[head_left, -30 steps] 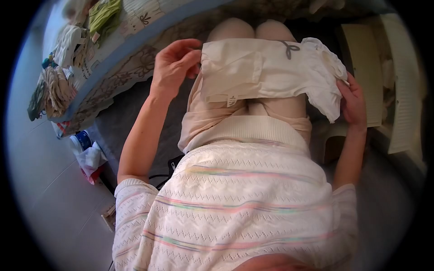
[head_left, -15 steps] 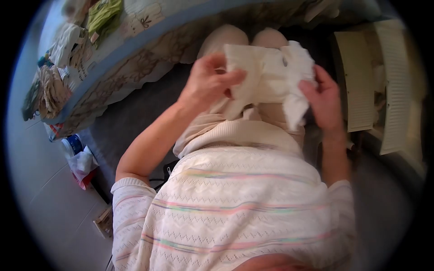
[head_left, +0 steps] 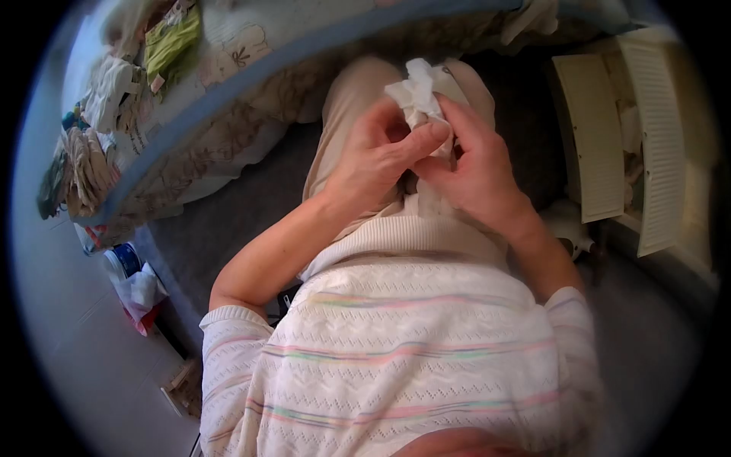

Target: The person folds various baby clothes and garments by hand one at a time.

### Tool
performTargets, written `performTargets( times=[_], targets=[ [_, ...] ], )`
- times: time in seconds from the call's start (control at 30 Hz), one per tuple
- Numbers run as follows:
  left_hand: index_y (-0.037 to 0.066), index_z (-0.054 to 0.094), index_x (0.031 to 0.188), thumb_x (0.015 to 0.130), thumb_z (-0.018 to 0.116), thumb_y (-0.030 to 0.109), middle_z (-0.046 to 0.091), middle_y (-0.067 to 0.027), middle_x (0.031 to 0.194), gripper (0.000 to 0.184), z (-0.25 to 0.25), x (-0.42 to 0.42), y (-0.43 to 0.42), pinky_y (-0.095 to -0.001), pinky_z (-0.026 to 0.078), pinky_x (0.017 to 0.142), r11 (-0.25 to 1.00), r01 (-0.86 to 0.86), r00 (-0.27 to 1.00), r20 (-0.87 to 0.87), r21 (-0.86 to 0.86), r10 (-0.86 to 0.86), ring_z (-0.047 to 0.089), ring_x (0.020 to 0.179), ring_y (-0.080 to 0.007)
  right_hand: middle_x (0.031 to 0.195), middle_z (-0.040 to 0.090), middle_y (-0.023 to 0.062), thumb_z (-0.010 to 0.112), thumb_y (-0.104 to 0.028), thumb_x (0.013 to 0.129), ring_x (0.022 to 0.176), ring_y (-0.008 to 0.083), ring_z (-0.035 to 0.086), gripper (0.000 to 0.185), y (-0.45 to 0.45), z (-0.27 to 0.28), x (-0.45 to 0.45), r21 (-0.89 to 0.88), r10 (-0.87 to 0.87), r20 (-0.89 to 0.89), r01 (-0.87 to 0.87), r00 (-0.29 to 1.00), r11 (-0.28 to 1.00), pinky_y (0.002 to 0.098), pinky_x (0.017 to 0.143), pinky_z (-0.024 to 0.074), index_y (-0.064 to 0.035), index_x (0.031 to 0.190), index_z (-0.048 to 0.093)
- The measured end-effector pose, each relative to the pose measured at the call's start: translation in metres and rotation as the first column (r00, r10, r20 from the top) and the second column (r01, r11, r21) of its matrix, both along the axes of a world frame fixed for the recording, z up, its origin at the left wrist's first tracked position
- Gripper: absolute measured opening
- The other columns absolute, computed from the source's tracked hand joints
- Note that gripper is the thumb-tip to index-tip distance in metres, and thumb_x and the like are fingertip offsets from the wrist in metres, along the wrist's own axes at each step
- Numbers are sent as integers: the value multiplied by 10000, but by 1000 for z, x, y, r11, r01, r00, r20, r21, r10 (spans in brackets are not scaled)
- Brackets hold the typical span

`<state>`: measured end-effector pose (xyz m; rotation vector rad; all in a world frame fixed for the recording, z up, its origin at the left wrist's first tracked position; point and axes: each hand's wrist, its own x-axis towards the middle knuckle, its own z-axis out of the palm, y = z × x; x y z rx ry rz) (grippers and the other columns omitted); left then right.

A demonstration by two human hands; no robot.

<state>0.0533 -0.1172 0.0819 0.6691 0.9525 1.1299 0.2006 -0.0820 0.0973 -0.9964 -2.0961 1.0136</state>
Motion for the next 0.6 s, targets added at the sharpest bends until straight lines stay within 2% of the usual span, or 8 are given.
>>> performTargets(
  times=[0.07,0.1,0.17,0.3,0.33,0.43,0.53,0.6],
  targets=[
    [4,522,1078,819,663,162,589,-49,971,334,5,-5,4,-249,473,759,996,-42,999,6,76,41,562,882,-106,923,548,136,747,-189,645,804,286,570,629,4,8,-7,175,8,141,-33,990,984,343,723,482,2,1181,478],
    [5,518,1074,817,666,170,580,-37,972,339,1,-9,3,-242,467,766,997,-72,991,-111,19,74,553,880,-97,958,541,143,760,-178,618,827,303,565,669,6,9,-13,186,31,181,-65,983,980,347,739,476,0,1194,470],
    [0,533,1016,785,704,244,581,-42,878,377,6,-11,7,-239,462,689,974,-222,973,53,-41,224,559,785,-103,1028,528,156,785,-157,565,874,338,556,752,6,9,-25,206,75,253,-129,965,970,353,771,464,-5,1222,452],
    [17,539,1040,803,634,126,604,-55,934,278,14,-43,1,-261,480,769,960,-271,941,188,-72,280,589,829,-127,983,571,72,700,-134,736,846,167,547,453,21,22,-20,-229,290,-296,-363,910,903,254,761,446,-2,1139,541],
    [18,535,1081,801,582,72,613,-73,981,289,8,-52,-3,-279,484,813,964,-251,936,231,-90,266,602,877,-146,969,575,33,649,-116,801,839,103,516,325,21,30,-15,-403,171,-324,-299,931,865,226,756,435,-3,1097,576],
    [-2,510,1153,808,562,68,603,-101,1043,356,-28,-80,-21,-313,483,853,952,-213,908,315,-219,276,602,932,-188,927,594,16,656,-245,821,833,106,532,388,42,-9,-6,-477,-117,-210,2,971,879,242,710,453,-12,1117,562],
    [-10,501,1160,807,576,68,592,-109,1063,369,-72,-102,-36,-322,475,868,912,-246,904,263,-328,338,589,958,-193,1008,581,37,583,-294,863,869,116,537,413,45,-65,1,-808,-110,-57,19,992,589,234,738,448,-43,1185,522],
    [-14,493,1169,786,617,79,592,-100,1064,413,-73,-108,-38,-321,471,868,911,-236,916,236,-339,325,586,956,-184,1018,582,43,561,-351,867,883,123,543,456,39,-72,-3,-834,-61,-49,-7,997,552,235,734,451,-42,1199,504]
  ],
)
